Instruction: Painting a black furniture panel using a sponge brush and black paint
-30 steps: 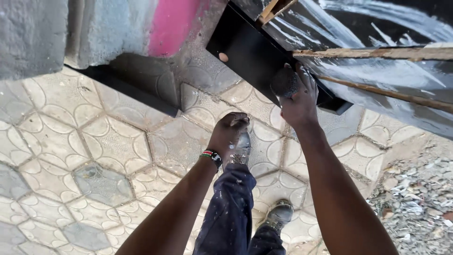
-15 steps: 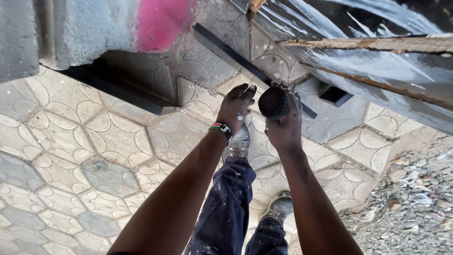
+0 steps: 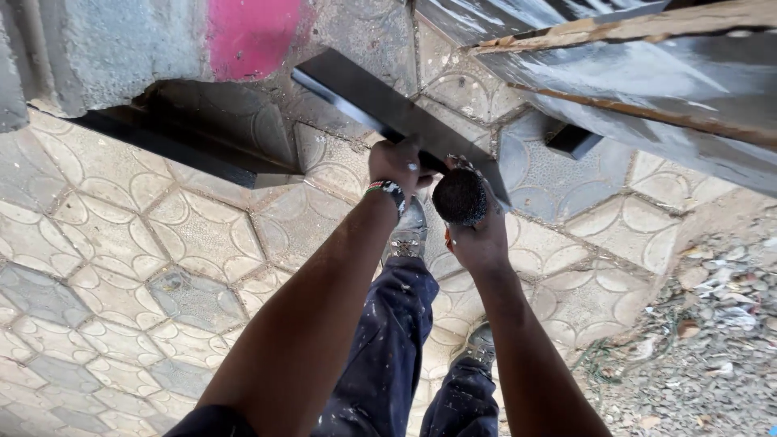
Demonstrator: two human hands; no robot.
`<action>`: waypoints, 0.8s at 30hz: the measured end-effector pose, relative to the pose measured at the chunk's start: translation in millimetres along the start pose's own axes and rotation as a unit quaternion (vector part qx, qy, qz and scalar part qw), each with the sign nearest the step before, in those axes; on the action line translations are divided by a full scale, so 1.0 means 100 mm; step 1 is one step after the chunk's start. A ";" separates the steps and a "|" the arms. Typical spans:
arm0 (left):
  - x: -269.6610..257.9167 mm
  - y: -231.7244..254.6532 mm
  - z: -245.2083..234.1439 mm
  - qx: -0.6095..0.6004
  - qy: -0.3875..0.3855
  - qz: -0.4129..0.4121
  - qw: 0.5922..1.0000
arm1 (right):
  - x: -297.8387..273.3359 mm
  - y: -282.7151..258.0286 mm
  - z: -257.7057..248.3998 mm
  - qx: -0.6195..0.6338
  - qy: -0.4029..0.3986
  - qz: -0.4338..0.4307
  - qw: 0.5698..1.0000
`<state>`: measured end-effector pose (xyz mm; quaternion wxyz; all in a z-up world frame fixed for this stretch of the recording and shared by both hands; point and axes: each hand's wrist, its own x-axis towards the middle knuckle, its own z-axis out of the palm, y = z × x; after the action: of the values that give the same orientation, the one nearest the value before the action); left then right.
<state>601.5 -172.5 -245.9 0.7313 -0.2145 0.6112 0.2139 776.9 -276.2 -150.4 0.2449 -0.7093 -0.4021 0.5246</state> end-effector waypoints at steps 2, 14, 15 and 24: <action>-0.24 -0.08 -0.03 -0.047 0.034 0.036 0.998 | -0.14 -0.11 -0.05 0.027 -0.006 0.042 0.999; -3.76 -1.43 -0.24 0.084 -0.076 0.201 0.973 | -1.18 -2.50 -2.36 0.035 -0.108 -0.175 0.978; -4.00 -1.29 -0.17 0.082 -0.088 0.214 0.969 | -1.11 -2.59 -2.55 0.029 -0.104 -0.192 0.976; -5.03 -1.38 0.74 0.100 0.045 0.155 0.982 | -0.96 -2.61 -3.91 0.299 -0.104 0.192 0.929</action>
<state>659.0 -268.6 269.0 0.6786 -0.0522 0.6878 0.2523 1051.0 -181.4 232.2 0.2966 -0.6082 -0.1061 0.7286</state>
